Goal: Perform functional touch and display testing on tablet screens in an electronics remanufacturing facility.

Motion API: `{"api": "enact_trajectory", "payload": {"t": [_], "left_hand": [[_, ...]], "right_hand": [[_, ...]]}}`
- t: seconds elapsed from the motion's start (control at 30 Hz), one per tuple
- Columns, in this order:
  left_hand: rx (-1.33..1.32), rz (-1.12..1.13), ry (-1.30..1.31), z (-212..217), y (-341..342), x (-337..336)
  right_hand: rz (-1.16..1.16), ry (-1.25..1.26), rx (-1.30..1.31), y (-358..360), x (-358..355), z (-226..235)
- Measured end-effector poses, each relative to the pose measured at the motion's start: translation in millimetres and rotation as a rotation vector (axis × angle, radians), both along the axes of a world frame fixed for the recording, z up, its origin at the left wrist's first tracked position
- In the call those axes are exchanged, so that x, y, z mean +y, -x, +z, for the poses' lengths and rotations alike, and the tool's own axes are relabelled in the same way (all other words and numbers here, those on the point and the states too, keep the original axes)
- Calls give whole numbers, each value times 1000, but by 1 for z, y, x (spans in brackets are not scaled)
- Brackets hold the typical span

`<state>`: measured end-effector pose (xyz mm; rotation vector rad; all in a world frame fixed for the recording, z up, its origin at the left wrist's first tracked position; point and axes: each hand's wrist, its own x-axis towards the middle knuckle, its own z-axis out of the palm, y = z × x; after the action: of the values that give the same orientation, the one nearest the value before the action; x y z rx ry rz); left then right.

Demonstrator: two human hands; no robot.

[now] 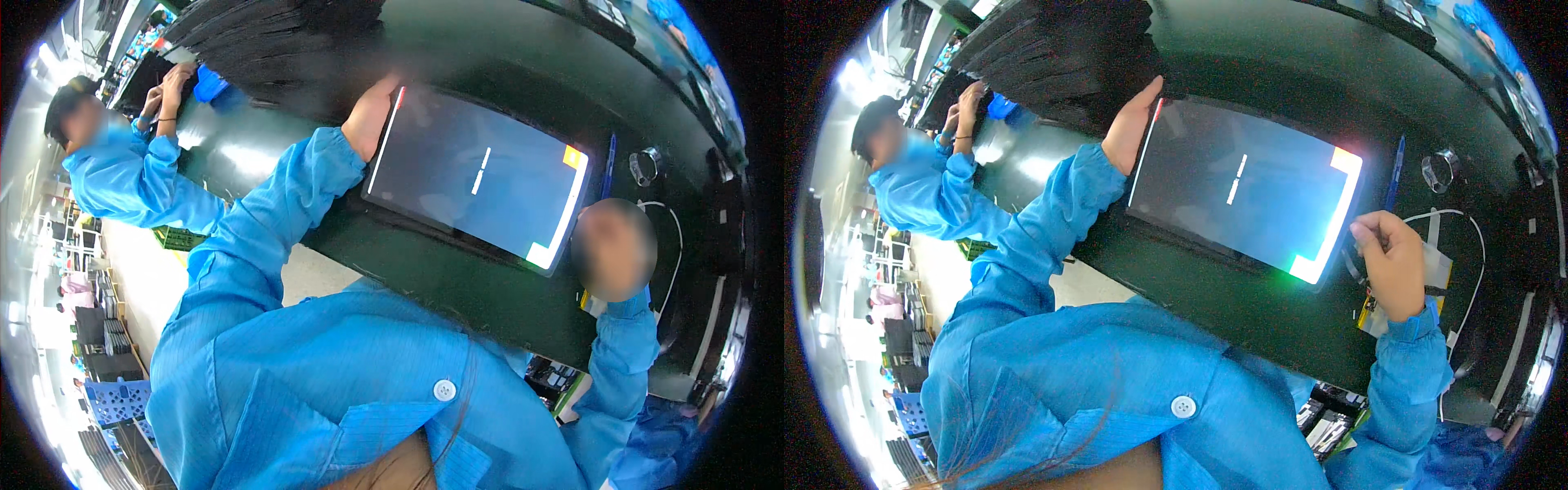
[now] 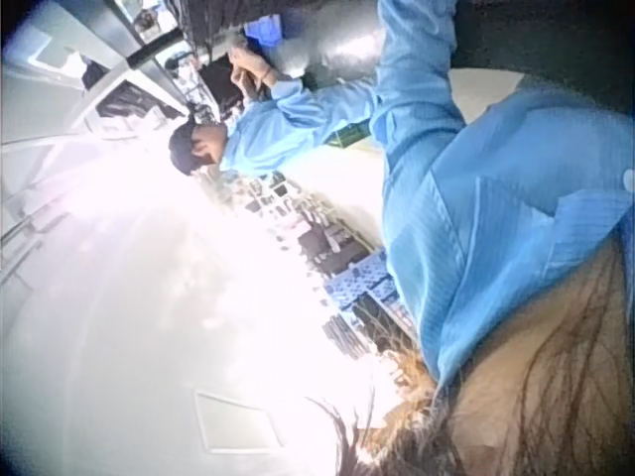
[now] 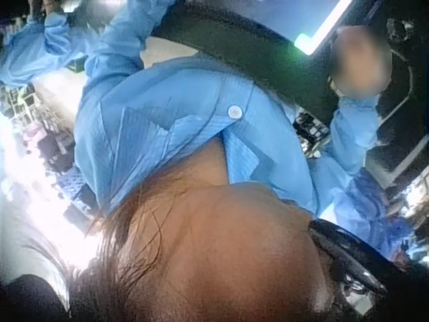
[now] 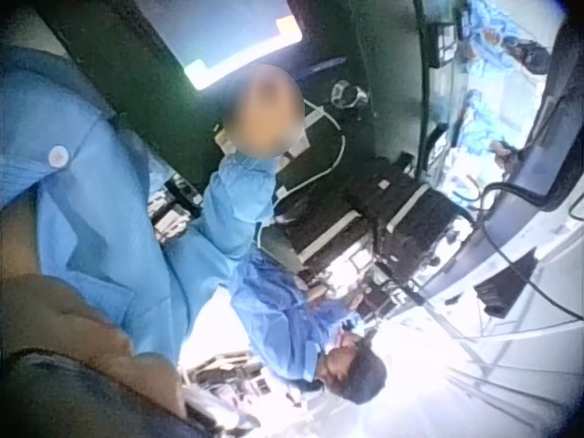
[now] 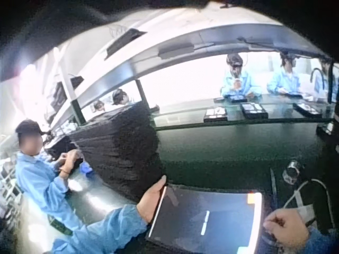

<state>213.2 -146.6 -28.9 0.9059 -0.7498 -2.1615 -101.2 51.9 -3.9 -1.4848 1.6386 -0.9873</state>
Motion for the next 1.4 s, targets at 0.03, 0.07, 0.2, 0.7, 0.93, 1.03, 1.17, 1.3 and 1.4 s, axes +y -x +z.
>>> {"api": "enact_trajectory", "payload": {"t": [0.03, 0.07, 0.2, 0.7, 0.93, 1.03, 1.17, 1.3, 1.4], "left_hand": [[-4, -38, 24, -3, -3, -1], [5, -23, 28, -3, -3, 0], [78, -84, -42, 13, 5, 14], [335, -308, -117, 20, -1, 10], [167, -107, -59, 18, 8, 17], [168, -144, -61, 17, 11, 17], [31, -32, 6, 17, 10, 18], [90, -57, -27, 14, 8, 14], [140, -88, -37, 14, 6, 12]], "right_hand": [[-6, -10, 16, 1, 0, 0], [8, -6, 26, 5, 0, 1], [-8, 309, 570, 19, 16, 22], [-461, 136, 1253, 146, 126, -29], [-519, 93, 1270, 134, 126, -9], [-538, 249, 1001, 78, 99, 11], [-257, 387, 804, -23, 54, 25], [-110, 431, 969, -57, 31, 26], [-98, 421, 1034, -50, 23, 29]]}}
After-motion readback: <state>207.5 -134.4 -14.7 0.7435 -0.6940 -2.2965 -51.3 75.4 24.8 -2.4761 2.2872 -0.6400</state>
